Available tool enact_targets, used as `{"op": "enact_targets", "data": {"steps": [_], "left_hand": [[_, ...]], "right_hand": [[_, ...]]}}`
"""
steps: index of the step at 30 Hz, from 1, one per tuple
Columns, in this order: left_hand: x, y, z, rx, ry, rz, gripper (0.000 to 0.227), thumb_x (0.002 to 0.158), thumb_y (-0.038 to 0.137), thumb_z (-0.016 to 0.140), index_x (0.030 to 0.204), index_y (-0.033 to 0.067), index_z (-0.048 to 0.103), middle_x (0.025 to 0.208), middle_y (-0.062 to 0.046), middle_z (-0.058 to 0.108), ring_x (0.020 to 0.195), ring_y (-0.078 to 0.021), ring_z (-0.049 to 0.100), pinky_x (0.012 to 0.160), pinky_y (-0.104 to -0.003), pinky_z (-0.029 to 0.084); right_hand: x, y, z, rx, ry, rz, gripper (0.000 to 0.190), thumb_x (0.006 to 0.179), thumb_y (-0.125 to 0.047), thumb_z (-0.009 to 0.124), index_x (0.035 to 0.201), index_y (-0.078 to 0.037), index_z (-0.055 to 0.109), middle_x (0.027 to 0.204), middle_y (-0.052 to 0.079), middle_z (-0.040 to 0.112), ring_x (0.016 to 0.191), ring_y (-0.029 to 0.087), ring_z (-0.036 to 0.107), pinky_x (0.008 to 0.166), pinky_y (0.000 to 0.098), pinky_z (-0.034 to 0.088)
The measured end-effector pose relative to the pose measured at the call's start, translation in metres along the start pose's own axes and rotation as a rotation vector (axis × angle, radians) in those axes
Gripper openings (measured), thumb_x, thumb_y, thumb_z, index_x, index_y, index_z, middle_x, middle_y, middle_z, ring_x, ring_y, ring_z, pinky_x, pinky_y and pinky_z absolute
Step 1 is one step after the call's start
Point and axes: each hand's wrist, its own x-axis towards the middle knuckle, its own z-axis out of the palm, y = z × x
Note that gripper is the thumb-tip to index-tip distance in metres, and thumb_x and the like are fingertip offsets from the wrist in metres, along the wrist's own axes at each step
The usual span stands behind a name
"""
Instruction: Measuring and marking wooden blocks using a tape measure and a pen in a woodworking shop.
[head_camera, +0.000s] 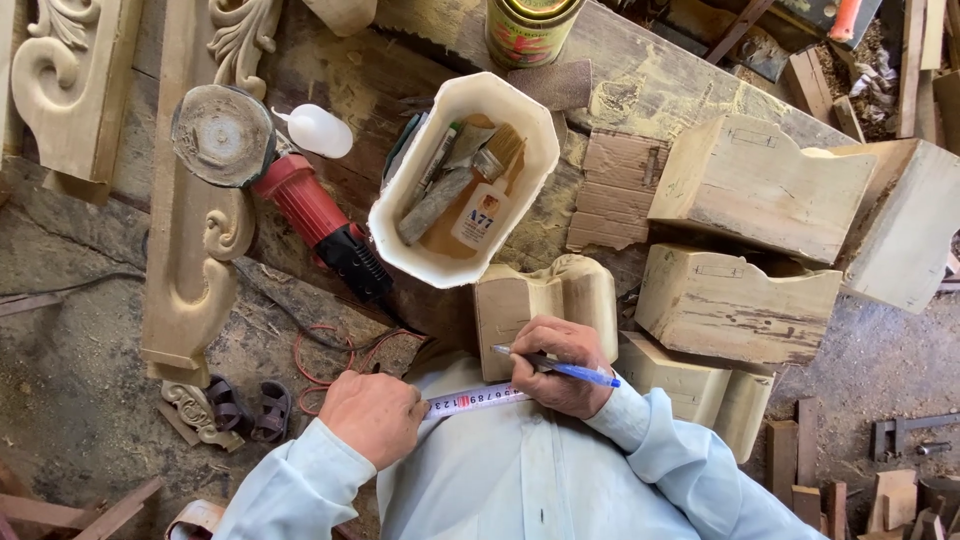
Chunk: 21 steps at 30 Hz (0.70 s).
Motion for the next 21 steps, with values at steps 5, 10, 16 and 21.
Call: {"op": "enact_targets", "data": {"steps": [5, 10, 16, 21], "left_hand": [[-0.0008, 0.0001, -0.0004, -0.008, -0.003, -0.003, 0.048, 0.101, 0.044, 0.04, 0.073, 0.0173, 0.068, 0.075, -0.008, 0.071, 0.072, -0.0396, 0.066, 0.067, -0.052, 0.047], [-0.0016, 0.0008, -0.0036, -0.005, -0.001, 0.005, 0.047, 0.101, 0.043, 0.041, 0.074, 0.0177, 0.069, 0.076, -0.008, 0.071, 0.073, -0.0379, 0.067, 0.069, -0.051, 0.047], [-0.0021, 0.002, -0.0046, -0.009, -0.022, 0.001, 0.045, 0.101, 0.043, 0.04, 0.076, 0.0193, 0.069, 0.077, -0.006, 0.072, 0.077, -0.0372, 0.068, 0.073, -0.05, 0.046], [-0.0038, 0.0024, -0.0055, -0.009, -0.032, -0.003, 0.047, 0.102, 0.044, 0.04, 0.076, 0.0173, 0.07, 0.077, -0.008, 0.072, 0.073, -0.0376, 0.067, 0.072, -0.05, 0.048]], "right_hand": [[0.0023, -0.0045, -0.0027, 0.023, -0.063, -0.025, 0.007, 0.074, -0.002, 0.064, 0.076, -0.008, 0.062, 0.072, 0.005, 0.066, 0.06, 0.017, 0.061, 0.055, 0.0275, 0.051], [0.0022, -0.0025, -0.0001, 0.011, -0.003, -0.003, 0.007, 0.075, -0.003, 0.067, 0.076, -0.008, 0.063, 0.074, 0.005, 0.069, 0.062, 0.017, 0.064, 0.057, 0.0272, 0.055], [0.0013, -0.0033, -0.0027, 0.033, -0.049, -0.011, 0.005, 0.077, -0.003, 0.067, 0.078, -0.007, 0.064, 0.075, 0.006, 0.068, 0.061, 0.018, 0.063, 0.057, 0.0275, 0.054], [-0.0024, 0.0011, -0.0007, -0.038, -0.076, -0.026, 0.008, 0.081, -0.008, 0.069, 0.079, -0.011, 0.062, 0.079, 0.004, 0.067, 0.064, 0.018, 0.064, 0.059, 0.0295, 0.055]]}}
